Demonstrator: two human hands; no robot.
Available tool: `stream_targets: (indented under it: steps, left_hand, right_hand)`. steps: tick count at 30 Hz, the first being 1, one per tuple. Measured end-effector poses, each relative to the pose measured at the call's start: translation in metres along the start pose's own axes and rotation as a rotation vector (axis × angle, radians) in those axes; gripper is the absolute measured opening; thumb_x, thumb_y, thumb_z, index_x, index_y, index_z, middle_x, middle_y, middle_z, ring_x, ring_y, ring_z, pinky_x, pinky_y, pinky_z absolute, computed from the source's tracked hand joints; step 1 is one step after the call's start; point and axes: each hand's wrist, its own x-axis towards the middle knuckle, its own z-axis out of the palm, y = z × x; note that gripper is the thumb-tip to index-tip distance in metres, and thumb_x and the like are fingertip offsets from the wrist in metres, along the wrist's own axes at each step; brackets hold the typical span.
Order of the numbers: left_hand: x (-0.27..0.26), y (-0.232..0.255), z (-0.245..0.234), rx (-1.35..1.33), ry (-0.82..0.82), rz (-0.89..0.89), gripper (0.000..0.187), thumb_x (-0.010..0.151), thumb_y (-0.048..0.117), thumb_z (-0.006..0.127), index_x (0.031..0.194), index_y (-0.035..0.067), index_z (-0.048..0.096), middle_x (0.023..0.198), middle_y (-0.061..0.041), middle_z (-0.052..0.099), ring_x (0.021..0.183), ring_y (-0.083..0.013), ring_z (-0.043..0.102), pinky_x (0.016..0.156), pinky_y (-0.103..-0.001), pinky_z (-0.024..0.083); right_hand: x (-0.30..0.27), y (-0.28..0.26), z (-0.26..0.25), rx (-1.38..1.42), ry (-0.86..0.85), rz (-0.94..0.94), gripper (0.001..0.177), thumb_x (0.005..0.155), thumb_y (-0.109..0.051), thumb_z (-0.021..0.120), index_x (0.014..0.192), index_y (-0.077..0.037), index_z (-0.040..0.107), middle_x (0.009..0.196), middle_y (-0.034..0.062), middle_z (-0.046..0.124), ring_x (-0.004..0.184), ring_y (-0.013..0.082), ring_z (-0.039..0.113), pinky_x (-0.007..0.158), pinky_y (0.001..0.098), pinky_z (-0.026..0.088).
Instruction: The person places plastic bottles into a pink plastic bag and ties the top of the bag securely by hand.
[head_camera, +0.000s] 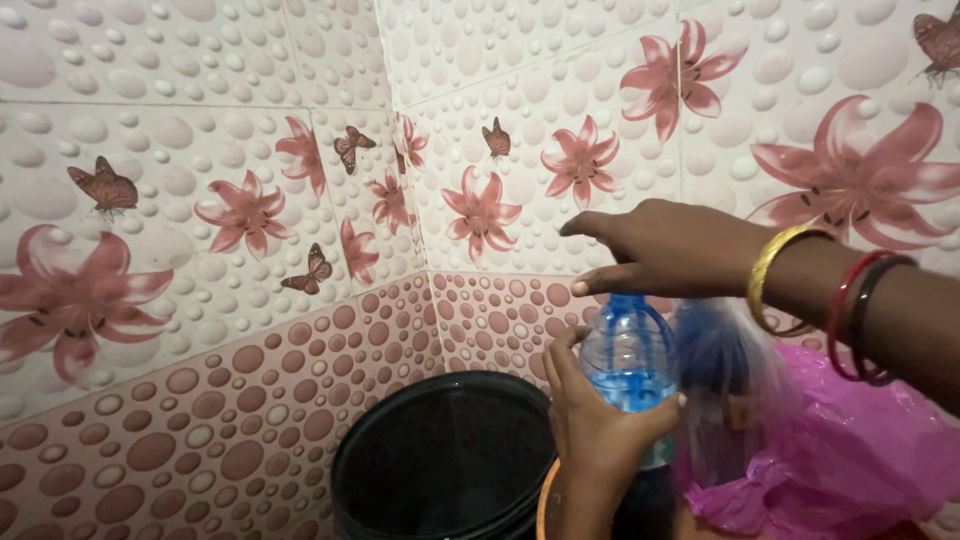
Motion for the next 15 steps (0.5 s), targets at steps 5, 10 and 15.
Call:
stream_targets:
  steps: [5, 10, 15]
  left_hand:
    - [-0.003, 0.002, -0.001, 0.0, -0.025, 0.039, 0.099, 0.051, 0.033, 0.095, 0.132, 0.007, 0.044, 0.129, -0.017, 0.054, 0.12, -0.037, 0.058, 0.097, -0.047, 0.05]
    - [-0.006, 0.007, 0.0, -0.005, -0.018, 0.03, 0.097, 0.053, 0.03, 0.094, 0.134, 0.008, 0.046, 0.13, -0.016, 0.054, 0.12, -0.0356, 0.058, 0.098, -0.046, 0.05]
    - [-0.003, 0.005, -0.001, 0.004, 0.008, 0.003, 0.096, 0.051, 0.03, 0.095, 0.131, 0.007, 0.046, 0.126, -0.016, 0.053, 0.118, -0.0369, 0.058, 0.096, -0.047, 0.05]
  right_hand:
    - [-0.009, -0.003, 0.012, -0.187, -0.001, 0.063, 0.049, 0.089, -0.048, 0.05, 0.134, -0.028, 0.055, 0.079, 0.0141, 0.073, 0.081, 0.0363, 0.072, 0.07, 0.0526, 0.055]
    - [-0.003, -0.003, 0.026, -0.212, 0.012, 0.251, 0.03, 0.097, -0.041, 0.045, 0.113, -0.027, 0.066, 0.086, 0.0131, 0.073, 0.083, 0.0369, 0.072, 0.071, 0.0544, 0.053]
    - [-0.004, 0.0, 0.022, -0.223, 0.108, 0.095, 0.037, 0.092, -0.045, 0.049, 0.119, -0.023, 0.061, 0.081, 0.0164, 0.073, 0.08, 0.0378, 0.071, 0.066, 0.0542, 0.054]
